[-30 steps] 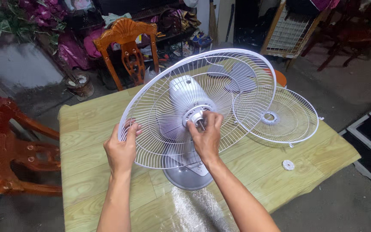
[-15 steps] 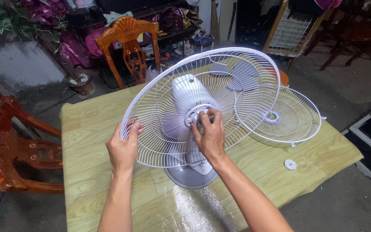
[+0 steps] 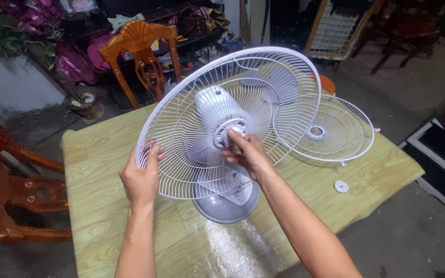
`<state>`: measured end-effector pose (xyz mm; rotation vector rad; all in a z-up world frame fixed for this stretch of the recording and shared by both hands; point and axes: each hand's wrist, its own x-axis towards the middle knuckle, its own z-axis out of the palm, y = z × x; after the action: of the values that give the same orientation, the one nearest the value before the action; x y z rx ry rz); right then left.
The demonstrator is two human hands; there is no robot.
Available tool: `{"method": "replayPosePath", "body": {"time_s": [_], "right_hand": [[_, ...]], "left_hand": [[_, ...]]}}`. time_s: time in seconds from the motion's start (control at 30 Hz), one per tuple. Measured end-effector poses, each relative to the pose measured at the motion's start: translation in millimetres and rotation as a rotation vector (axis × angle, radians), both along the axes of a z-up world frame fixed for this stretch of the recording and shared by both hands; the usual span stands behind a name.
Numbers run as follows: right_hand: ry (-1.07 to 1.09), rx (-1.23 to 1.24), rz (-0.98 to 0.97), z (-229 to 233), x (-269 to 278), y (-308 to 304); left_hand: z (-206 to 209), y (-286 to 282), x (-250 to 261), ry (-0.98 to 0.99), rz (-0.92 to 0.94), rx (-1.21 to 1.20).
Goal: The person disassembles a white table fan by removing the front grille, unscrewing the central nut to detach the fan blades, and then removing the rear grille. The components are placed on the table.
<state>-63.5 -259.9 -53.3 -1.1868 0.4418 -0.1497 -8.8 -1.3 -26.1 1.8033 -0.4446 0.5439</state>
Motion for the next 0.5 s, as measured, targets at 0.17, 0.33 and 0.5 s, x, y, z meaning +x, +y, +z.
{"method": "replayPosePath", "body": {"time_s": [0.17, 0.33, 0.5], "right_hand": [[-0.027, 0.007, -0.154, 4, 3, 16], [-0.004, 0.106, -0.262, 9, 7, 22], [-0.007, 0.154, -0.245, 7, 12, 16]], "left_hand": [[-1, 0, 0, -0.02, -0.008, 0.013], [-1, 2, 0, 0.002, -0.023, 0.0], [-1, 4, 2, -0.004, -0.037, -0.006]]}}
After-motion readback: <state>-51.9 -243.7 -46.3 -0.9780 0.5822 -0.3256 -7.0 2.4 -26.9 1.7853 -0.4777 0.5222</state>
